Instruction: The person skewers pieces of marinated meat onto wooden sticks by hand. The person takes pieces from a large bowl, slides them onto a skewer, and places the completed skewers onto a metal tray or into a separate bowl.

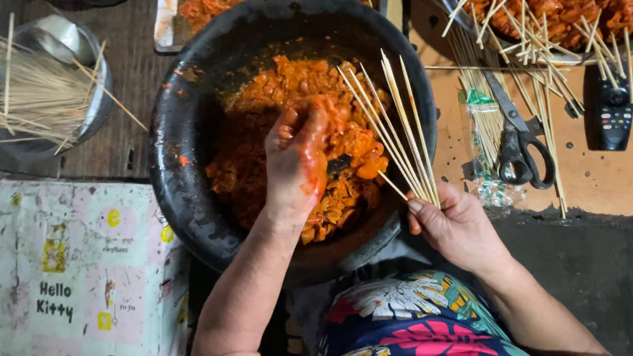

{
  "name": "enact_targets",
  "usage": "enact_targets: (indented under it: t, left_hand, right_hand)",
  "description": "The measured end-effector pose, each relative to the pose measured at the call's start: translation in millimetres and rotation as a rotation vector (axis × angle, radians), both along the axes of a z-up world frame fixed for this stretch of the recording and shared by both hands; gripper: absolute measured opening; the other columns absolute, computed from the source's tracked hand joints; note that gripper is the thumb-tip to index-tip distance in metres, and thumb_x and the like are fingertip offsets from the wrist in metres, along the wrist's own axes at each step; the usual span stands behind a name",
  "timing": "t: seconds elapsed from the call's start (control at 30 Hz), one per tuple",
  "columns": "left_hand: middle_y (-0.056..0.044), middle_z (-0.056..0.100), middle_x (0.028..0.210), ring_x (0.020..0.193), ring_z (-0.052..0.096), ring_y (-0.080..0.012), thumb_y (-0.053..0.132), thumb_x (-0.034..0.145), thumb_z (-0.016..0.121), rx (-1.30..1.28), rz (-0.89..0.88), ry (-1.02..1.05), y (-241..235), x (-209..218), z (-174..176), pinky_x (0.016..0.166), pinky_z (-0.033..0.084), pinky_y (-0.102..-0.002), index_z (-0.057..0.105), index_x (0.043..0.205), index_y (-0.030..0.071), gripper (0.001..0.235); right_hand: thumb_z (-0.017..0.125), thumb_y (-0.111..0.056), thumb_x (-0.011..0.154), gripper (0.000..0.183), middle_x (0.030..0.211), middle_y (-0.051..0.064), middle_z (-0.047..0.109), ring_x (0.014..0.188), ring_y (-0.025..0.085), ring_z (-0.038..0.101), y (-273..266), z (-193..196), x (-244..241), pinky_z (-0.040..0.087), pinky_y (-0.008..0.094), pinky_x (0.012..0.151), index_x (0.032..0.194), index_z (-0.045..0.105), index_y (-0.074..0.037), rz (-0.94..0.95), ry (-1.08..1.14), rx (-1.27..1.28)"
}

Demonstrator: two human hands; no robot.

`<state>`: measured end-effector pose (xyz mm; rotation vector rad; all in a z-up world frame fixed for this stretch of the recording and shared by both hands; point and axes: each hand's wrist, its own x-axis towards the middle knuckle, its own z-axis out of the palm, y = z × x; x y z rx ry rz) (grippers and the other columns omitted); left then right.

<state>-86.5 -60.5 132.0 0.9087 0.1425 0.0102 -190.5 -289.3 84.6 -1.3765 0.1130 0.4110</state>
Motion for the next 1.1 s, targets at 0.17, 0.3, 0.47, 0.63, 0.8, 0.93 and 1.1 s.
enact_targets:
  t: [0.17,0.3,0.47,0.63,0.8,0.93,1.1]
  left_hand:
    - [-0.012,0.071,0.1,0.091,0.073,-0.0282,0.006,0.101,0.062,-0.016,0.054,0.053,20.9,8.6,3.5,0.075,0.065,-0.044,0.065,0.113,0.001,0.013]
    - [-0.015,0.072,0.103,0.091,0.073,-0.0301,0.007,0.103,0.061,0.061,0.017,0.029,24.7,-2.6,6.1,0.072,0.063,-0.041,0.066,0.115,0.001,0.015]
    - [-0.011,0.069,0.11,0.099,0.072,-0.0218,0.005,0.103,0.063,0.212,0.028,-0.013,33.4,-10.1,7.7,0.077,0.064,-0.038,0.067,0.118,0.0,0.017]
    - [-0.01,0.069,0.107,0.096,0.072,-0.0195,0.011,0.107,0.062,0.335,-0.081,-0.033,44.2,-17.8,15.4,0.076,0.064,-0.035,0.067,0.121,-0.002,0.02]
    - [-0.008,0.07,0.106,0.091,0.07,-0.0172,0.012,0.101,0.064,0.2,-0.156,0.061,52.3,-18.5,19.8,0.073,0.064,-0.036,0.066,0.12,0.002,0.021]
    - [-0.008,0.07,0.108,0.095,0.069,-0.0161,0.012,0.105,0.065,0.212,-0.257,-0.034,57.0,-21.8,15.3,0.082,0.061,-0.033,0.067,0.122,0.0,0.022]
    - [-0.006,0.069,0.107,0.099,0.066,-0.0129,-0.004,0.094,0.06,0.504,-0.392,-0.182,70.1,-27.3,6.2,0.084,0.051,-0.026,0.064,0.129,-0.001,0.036]
  right_hand:
    - [0.062,-0.02,0.103,0.017,0.065,-0.004,0.061,0.05,0.004,0.046,-5.1,1.8,-7.3,0.035,0.021,0.044,0.094,0.069,-0.007,0.01,-0.059,-0.095]
    - [0.062,-0.02,0.101,0.016,0.064,-0.004,0.061,0.049,0.004,0.046,-5.3,1.3,-8.6,0.034,0.021,0.043,0.094,0.069,-0.008,0.002,-0.046,-0.093]
    - [0.061,-0.02,0.104,0.019,0.065,-0.004,0.061,0.05,0.003,0.046,-2.9,0.3,-10.3,0.035,0.021,0.044,0.092,0.069,-0.007,0.018,-0.068,-0.089]
    - [0.062,-0.018,0.102,0.015,0.068,-0.004,0.062,0.053,0.004,0.047,0.4,-3.7,-9.6,0.036,0.021,0.046,0.098,0.071,-0.008,0.011,-0.067,-0.051]
    - [0.063,-0.018,0.101,0.013,0.073,-0.005,0.067,0.067,0.006,0.058,-11.7,-5.8,-3.0,0.048,0.022,0.059,0.099,0.072,-0.007,0.116,-0.259,-0.138]
    - [0.064,-0.017,0.101,0.019,0.07,-0.003,0.066,0.066,0.008,0.055,-27.6,-0.6,1.2,0.045,0.025,0.058,0.087,0.07,-0.006,0.208,-0.173,-0.193]
    - [0.065,-0.019,0.1,0.032,0.059,0.001,0.065,0.058,0.011,0.056,-34.6,16.8,10.4,0.045,0.028,0.054,0.072,0.071,-0.005,0.306,-0.164,-0.565]
